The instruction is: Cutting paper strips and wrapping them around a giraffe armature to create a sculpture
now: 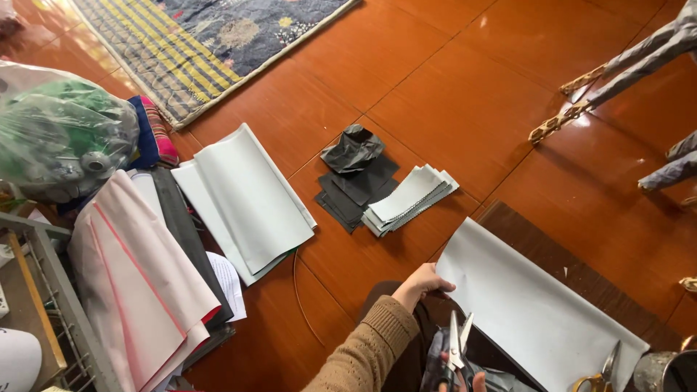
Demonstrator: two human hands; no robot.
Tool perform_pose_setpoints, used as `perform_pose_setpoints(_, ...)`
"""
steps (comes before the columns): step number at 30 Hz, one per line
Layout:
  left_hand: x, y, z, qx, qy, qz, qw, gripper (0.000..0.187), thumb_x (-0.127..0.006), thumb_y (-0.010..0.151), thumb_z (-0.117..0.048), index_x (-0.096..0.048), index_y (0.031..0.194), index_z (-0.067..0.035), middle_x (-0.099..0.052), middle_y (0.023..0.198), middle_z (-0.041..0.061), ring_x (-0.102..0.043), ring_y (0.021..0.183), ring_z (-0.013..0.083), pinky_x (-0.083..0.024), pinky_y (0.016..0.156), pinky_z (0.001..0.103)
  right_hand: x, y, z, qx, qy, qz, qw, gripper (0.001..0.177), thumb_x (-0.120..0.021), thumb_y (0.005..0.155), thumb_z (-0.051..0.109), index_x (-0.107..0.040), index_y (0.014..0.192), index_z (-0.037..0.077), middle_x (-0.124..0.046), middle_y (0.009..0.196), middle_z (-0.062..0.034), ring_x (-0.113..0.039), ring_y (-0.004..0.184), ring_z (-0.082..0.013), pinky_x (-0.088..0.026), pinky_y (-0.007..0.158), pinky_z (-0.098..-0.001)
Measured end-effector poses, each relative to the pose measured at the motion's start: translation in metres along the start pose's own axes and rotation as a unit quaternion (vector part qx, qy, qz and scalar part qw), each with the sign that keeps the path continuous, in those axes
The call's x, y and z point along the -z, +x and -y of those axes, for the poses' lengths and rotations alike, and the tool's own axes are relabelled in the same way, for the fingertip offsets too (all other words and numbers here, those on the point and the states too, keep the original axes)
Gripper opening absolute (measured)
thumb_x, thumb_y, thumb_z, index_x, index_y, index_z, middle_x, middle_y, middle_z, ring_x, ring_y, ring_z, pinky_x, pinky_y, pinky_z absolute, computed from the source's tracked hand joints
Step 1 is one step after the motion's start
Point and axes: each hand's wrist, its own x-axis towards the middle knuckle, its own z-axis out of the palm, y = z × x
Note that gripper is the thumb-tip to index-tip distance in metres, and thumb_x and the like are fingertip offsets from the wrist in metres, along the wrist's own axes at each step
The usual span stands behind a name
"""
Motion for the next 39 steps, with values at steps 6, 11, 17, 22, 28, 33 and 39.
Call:
perform_pose_setpoints(6,0.005,0.014,0.005,-0.020,0.017,-0.012,1.000,0.037,-0.075,0.071,0.002,-0.059,0.105,0.001,-0.068,0.093,0.017,-0.067,0.064,0.0225,-0.058,0.054,0.028,0.022,0.044,-0.018,-0.037,0.088,-0.173,0.980,0.085,-0.046,0.075,0.085,-0.045,0.133,0.022,-0.063,0.083,-0.0161,-0.059,0.101,-0.0485,-0.049,0.083,-0.0639)
perform_pose_setpoints(11,0.016,0.087,0.060,-0.097,0.113,-0.024,0.989,0.036,-0.083,0.058,-0.010,-0.069,0.091,-0.007,-0.071,0.086,0.004,-0.064,0.074,0.0133,-0.053,0.067,0.026,-0.053,0.043,0.013,-0.005,0.065,-0.161,0.985,0.068,-0.046,0.083,0.070,-0.052,0.129,0.020,-0.068,0.086,-0.0142,-0.063,0.108,-0.0468,-0.052,0.085,-0.0599)
perform_pose_setpoints(17,0.015,0.071,0.052,-0.092,0.089,-0.023,0.992,0.041,-0.081,0.059,-0.003,-0.067,0.097,-0.002,-0.072,0.091,0.009,-0.066,0.077,0.0172,-0.055,0.070,0.028,-0.074,0.053,0.029,-0.006,0.056,-0.237,0.970,0.059,-0.050,0.084,0.061,-0.054,0.124,0.018,-0.067,0.080,-0.0121,-0.069,0.095,-0.0434,-0.058,0.069,-0.0555)
perform_pose_setpoints(22,0.024,0.084,0.063,-0.075,-0.015,-0.049,0.996,0.057,-0.083,0.063,0.008,-0.058,0.114,0.008,-0.065,0.092,0.026,-0.069,0.071,0.0363,-0.061,0.052,0.045,-0.084,0.057,0.035,-0.005,0.024,-0.285,0.958,0.067,-0.055,0.090,0.056,-0.046,0.137,0.009,-0.064,0.075,-0.0184,-0.070,0.082,-0.0459,-0.059,0.061,-0.0643)
perform_pose_setpoints(28,0.017,0.056,0.047,-0.044,0.011,-0.051,0.998,0.055,-0.087,0.063,0.003,-0.059,0.110,0.000,-0.065,0.091,0.018,-0.069,0.072,0.0312,-0.064,0.053,0.040,-0.097,0.060,0.042,-0.020,0.005,-0.309,0.951,0.082,-0.062,0.086,0.059,-0.039,0.144,0.005,-0.062,0.082,-0.0223,-0.070,0.082,-0.0472,-0.058,0.064,-0.0659)
perform_pose_setpoints(33,0.006,0.033,0.030,-0.033,0.033,-0.051,0.998,0.053,-0.088,0.064,0.001,-0.060,0.109,-0.002,-0.065,0.089,0.015,-0.069,0.071,0.0285,-0.064,0.055,0.039,-0.094,0.062,0.045,-0.038,0.001,-0.306,0.951,0.089,-0.067,0.083,0.062,-0.033,0.147,0.010,-0.057,0.087,-0.0257,-0.069,0.082,-0.0471,-0.059,0.064,-0.0650)
perform_pose_setpoints(39,0.001,0.020,0.026,-0.031,0.047,-0.044,0.997,0.049,-0.086,0.066,0.002,-0.060,0.107,0.000,-0.064,0.088,0.015,-0.068,0.073,0.0279,-0.064,0.058,0.039,-0.101,0.073,0.045,-0.026,-0.026,-0.343,0.939,0.079,-0.070,0.080,0.063,-0.046,0.134,0.011,-0.058,0.075,-0.0211,-0.069,0.067,-0.0387,-0.061,0.057,-0.0549)
